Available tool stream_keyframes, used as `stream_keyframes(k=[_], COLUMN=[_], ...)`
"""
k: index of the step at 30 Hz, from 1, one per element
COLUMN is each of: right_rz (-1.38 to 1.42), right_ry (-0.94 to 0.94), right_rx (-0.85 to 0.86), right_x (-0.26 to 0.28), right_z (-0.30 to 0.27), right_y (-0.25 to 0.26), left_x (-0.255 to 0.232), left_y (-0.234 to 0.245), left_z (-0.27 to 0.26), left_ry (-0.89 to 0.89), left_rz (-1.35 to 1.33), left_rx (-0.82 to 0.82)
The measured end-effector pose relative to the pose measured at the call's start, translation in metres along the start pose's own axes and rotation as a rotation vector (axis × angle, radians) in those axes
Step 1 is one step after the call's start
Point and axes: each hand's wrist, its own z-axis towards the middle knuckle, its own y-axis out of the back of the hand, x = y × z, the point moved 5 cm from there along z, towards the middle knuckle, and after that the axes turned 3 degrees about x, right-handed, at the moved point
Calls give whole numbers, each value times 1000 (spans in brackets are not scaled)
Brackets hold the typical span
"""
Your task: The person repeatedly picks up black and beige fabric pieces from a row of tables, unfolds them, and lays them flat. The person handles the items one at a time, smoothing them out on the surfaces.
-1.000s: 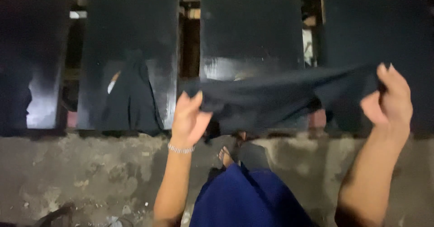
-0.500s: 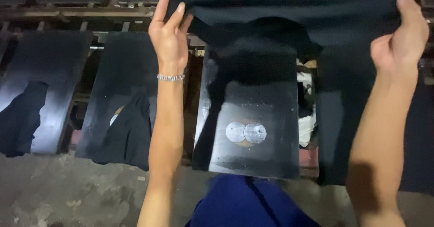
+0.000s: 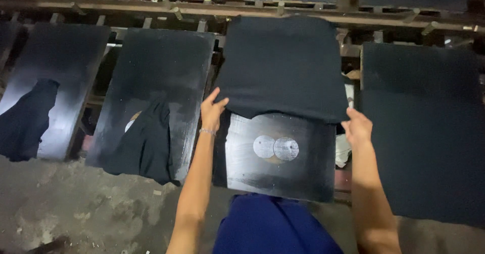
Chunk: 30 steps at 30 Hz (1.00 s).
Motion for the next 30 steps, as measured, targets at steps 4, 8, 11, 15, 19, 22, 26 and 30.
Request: stream_keyframes(k=[4, 8, 11, 15, 19, 22, 26, 30], right_rz=[-41, 8, 27, 45, -6, 44, 38, -13], right_ry=[-57, -103, -95, -84, -129, -62, -65, -74], right_rx=[-34, -33, -62, -83, -91, -137, -128, -125], right_x=[7, -9, -14, -30, -46, -51, -56, -61], right_z=[-98, -139, -180, -221, -261, -277, -301, -317], right_y=[12, 41, 58, 86, 109, 122, 133, 143], left_x=[33, 73, 73, 80, 85, 75, 98, 101], left_y=[33, 66, 80, 100, 119, 125, 148, 160], left_z=[-38, -58, -94, -134, -175, -203, -218, -245], left_ry=[115, 153, 145, 123, 127, 136, 146, 176], left_rz=[12, -3, 1, 39, 52, 70, 51, 59], left_rx=[12, 23, 37, 72, 89, 94, 77, 64])
